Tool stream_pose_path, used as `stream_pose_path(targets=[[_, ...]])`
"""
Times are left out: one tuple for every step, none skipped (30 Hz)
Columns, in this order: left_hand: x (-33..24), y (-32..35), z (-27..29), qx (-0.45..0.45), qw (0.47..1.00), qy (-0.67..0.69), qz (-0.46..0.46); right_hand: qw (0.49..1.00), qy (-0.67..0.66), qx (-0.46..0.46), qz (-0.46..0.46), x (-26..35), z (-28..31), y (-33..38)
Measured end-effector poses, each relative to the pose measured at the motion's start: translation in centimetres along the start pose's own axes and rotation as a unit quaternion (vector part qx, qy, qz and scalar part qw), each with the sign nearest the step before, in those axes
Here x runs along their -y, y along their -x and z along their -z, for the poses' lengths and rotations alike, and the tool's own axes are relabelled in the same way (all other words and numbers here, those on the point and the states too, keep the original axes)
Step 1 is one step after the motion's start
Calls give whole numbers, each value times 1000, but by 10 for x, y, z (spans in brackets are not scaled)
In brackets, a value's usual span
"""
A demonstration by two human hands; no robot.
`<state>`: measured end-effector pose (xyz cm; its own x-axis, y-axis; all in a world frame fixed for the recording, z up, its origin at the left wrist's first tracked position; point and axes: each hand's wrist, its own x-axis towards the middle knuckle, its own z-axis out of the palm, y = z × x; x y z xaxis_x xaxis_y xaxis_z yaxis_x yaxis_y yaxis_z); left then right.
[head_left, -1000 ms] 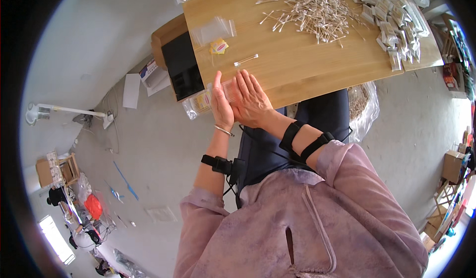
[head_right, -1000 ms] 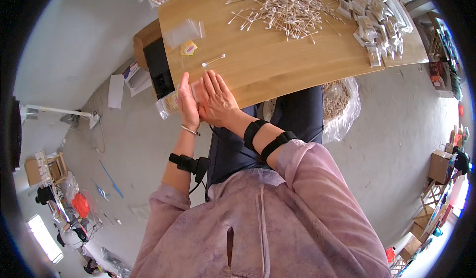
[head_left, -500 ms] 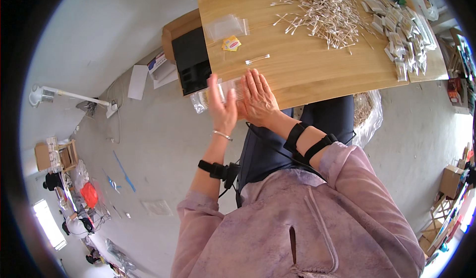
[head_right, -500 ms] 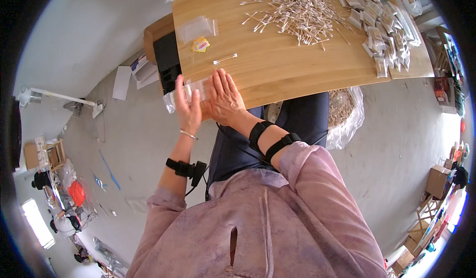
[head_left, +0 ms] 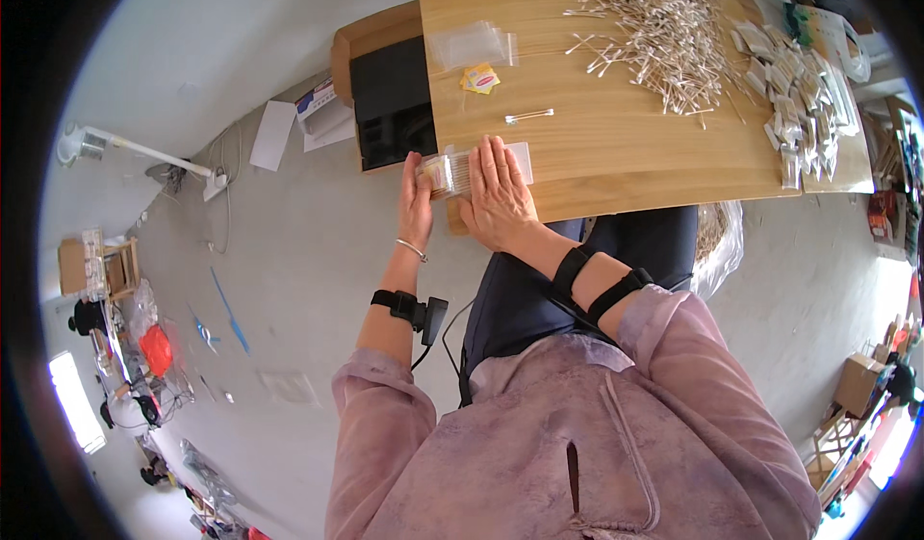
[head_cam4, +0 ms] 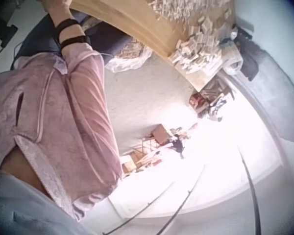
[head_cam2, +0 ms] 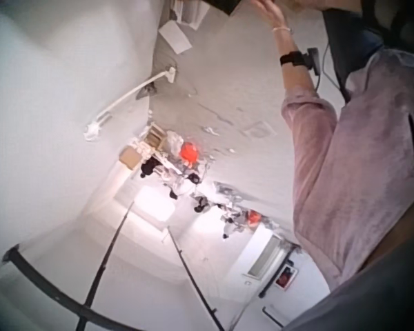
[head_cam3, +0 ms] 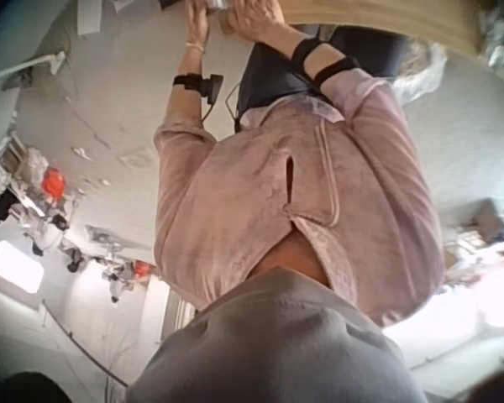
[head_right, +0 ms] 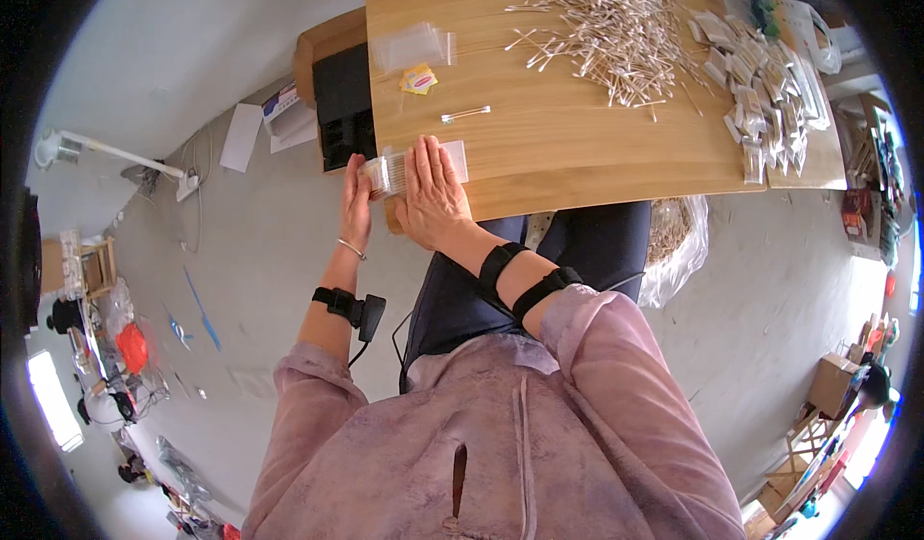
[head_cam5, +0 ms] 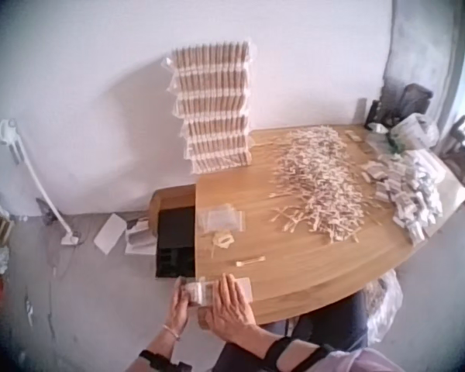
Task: Counting and packaging cotton swabs into plastic bags.
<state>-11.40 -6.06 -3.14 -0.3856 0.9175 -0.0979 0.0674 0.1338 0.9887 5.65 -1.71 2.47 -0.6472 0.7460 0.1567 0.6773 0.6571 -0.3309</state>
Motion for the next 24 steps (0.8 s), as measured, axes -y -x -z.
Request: stream_pose_path(targets=[[0,1,-1,-1,999,32,-1,1000,-6,-5,-7,3,-1,-2],[0,2,-1,-6,999,35,0,1000,-6,-2,-2,6,-3,-4],[-2,2,0,-8,999,43,-9,1000,-5,-1,-9,10,-5,-6],[-3,3,0,-10,998,52,-17,1000,-4,1,-15,12,-7,-8],[-5,4,0,-14,998,54,-17,1000,-4,3,-10,14,-7,-9],[-7,5,0,-19,999,46,-22,1000,1,3,-11,14,-8,-9],[-8,6,-1,-23,999,38,-27,1000,5,3,-11,14,-8,-9],[-10,7,-2,-29,998,41,-27,1000,6,5,-5,13,-9,-9],[-13,7,-4,-38,998,36,-35,1000,-3,9,-1,12,-9,-9],[-15,8,-5,-48,997,30,-43,1000,-11,12,3,10,-8,-8],[-17,8,-6,-53,997,33,-44,1000,-17,11,13,8,-8,-7],[-18,9,-7,-58,996,29,-55,1000,-15,13,18,9,-7,-7],[-19,9,-8,-62,996,25,-65,1000,0,20,19,9,-5,-8],[-20,9,-9,-66,995,28,-65,999,16,28,20,8,-4,-8],[-20,8,-10,-69,995,2,-70,999,19,29,22,8,-3,-8],[-20,7,-11,-71,994,-23,-74,999,20,33,20,8,-3,-9],[-21,6,-13,-73,994,-19,-75,999,22,37,19,7,-2,-10],[-17,6,-11,-74,993,-34,-84,999,25,38,24,8,-2,-10],[-14,6,-9,-75,992,-48,-92,998,11,46,36,8,-2,-10],[-11,6,-3,-81,991,-44,-93,997,-2,55,48,9,-1,-10],[-10,4,3,-72,993,0,-92,997,3,56,57,7,0,-12],[-9,3,6,-64,993,43,-90,995,-78,46,32,6,0,-14],[-7,2,6,-74,992,47,-93,986,-160,39,7,5,0,-17],[-8,1,5,-68,993,60,-81,987,-155,43,13,1,0,-19]])
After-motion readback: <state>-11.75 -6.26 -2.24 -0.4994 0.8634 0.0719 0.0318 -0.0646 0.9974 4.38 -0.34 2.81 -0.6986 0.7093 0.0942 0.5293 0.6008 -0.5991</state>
